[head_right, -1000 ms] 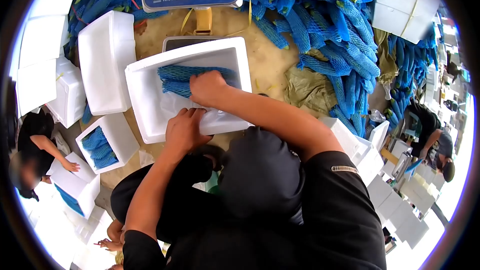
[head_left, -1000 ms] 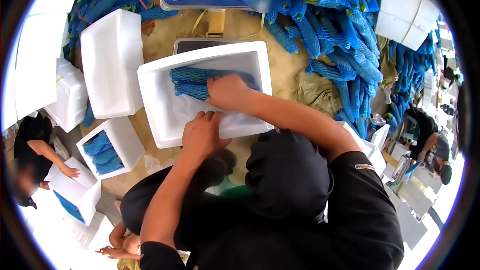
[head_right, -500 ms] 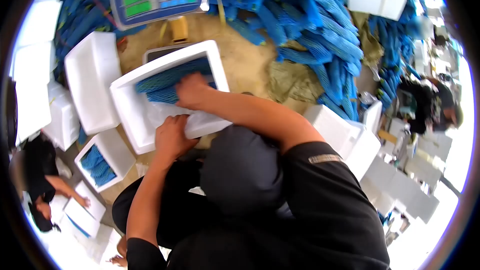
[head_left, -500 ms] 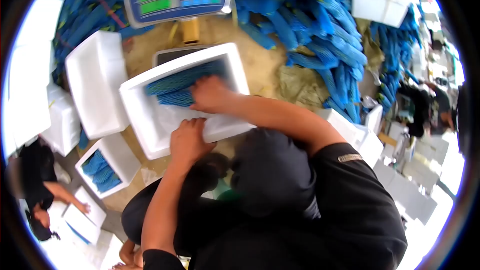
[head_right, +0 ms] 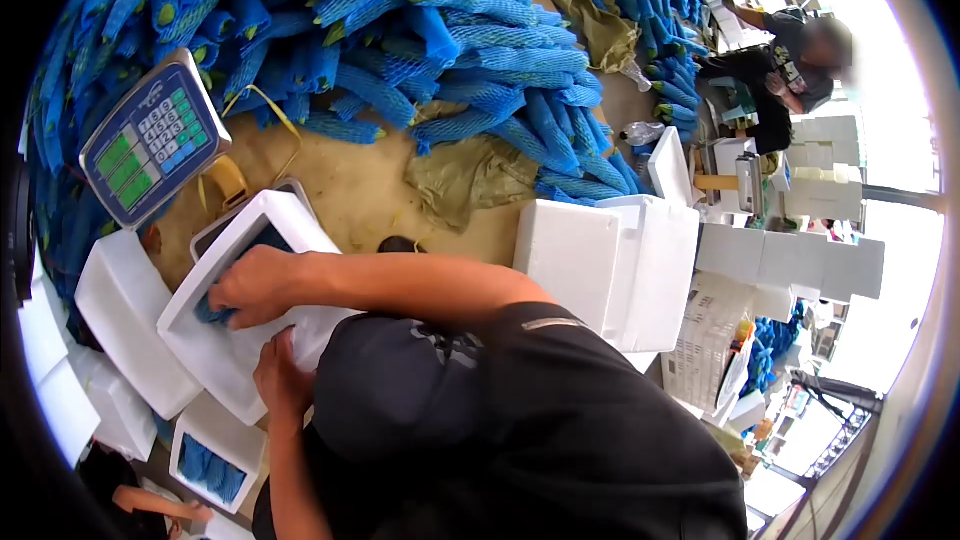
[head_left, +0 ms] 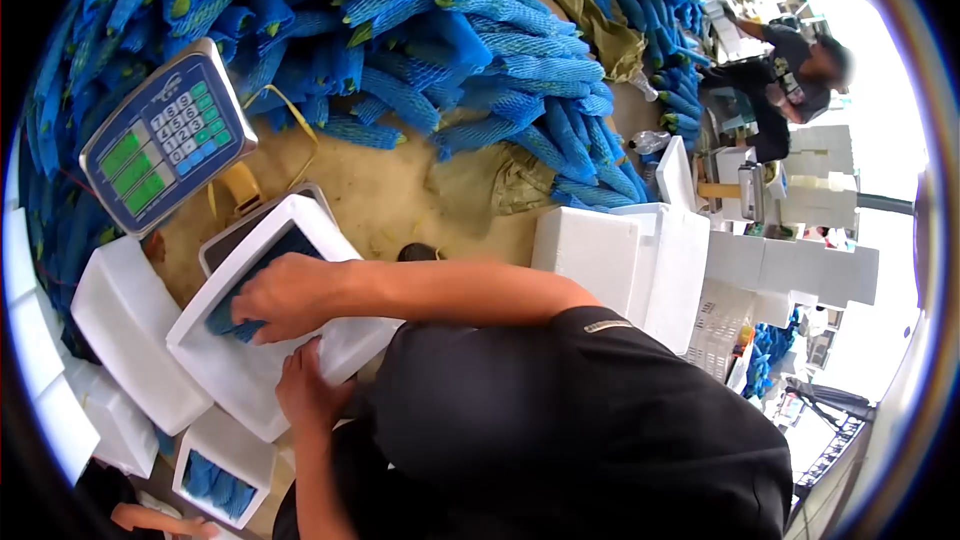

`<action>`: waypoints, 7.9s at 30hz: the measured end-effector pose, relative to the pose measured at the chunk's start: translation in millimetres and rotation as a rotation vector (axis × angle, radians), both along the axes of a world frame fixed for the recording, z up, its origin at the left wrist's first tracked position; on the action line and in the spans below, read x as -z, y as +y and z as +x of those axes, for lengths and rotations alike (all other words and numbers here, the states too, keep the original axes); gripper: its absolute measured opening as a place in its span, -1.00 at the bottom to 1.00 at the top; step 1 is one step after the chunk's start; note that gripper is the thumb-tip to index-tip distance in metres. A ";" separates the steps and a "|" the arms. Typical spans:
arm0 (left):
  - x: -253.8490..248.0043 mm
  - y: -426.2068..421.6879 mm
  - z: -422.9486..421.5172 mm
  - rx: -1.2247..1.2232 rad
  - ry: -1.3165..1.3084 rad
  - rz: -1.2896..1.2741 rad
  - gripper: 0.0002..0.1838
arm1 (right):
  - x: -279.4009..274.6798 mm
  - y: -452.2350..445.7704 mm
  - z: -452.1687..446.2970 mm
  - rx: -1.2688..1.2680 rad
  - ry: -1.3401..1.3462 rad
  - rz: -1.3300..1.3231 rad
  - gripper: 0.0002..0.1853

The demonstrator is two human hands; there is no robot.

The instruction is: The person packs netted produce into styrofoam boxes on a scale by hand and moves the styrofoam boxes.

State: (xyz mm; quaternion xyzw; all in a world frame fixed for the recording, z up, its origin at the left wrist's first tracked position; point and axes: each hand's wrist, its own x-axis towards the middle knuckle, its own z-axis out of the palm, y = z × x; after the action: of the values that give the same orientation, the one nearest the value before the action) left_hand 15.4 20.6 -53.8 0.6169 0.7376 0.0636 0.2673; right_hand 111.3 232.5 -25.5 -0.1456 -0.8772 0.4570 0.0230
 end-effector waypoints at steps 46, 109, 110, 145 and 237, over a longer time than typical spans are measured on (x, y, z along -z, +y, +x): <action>-53.1 -5.1 26.0 0.100 -0.129 0.693 -0.32 | -92.4 61.8 96.3 -0.100 -0.493 0.099 -0.27; 1.5 -1.5 -73.1 0.057 0.185 0.070 0.26 | 80.9 -36.9 -31.6 -0.313 -0.375 0.353 -0.23; 1.9 2.3 -71.0 0.048 0.184 0.062 0.25 | 60.5 -26.8 -28.8 -0.371 -0.420 0.332 -0.29; -8.5 23.4 -10.6 0.103 0.060 -0.164 0.49 | 136.4 173.7 181.9 0.702 -0.231 0.600 -0.31; -16.3 -2.7 -30.7 0.060 0.065 0.076 0.47 | 60.3 -21.0 7.3 -0.249 -0.055 0.191 -0.56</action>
State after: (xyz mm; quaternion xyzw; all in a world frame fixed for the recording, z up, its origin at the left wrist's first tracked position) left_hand -15.4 17.9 -37.5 0.6503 0.7239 0.0636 0.2215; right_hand 118.5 211.5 -85.8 -0.0455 -0.9282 0.3666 -0.0442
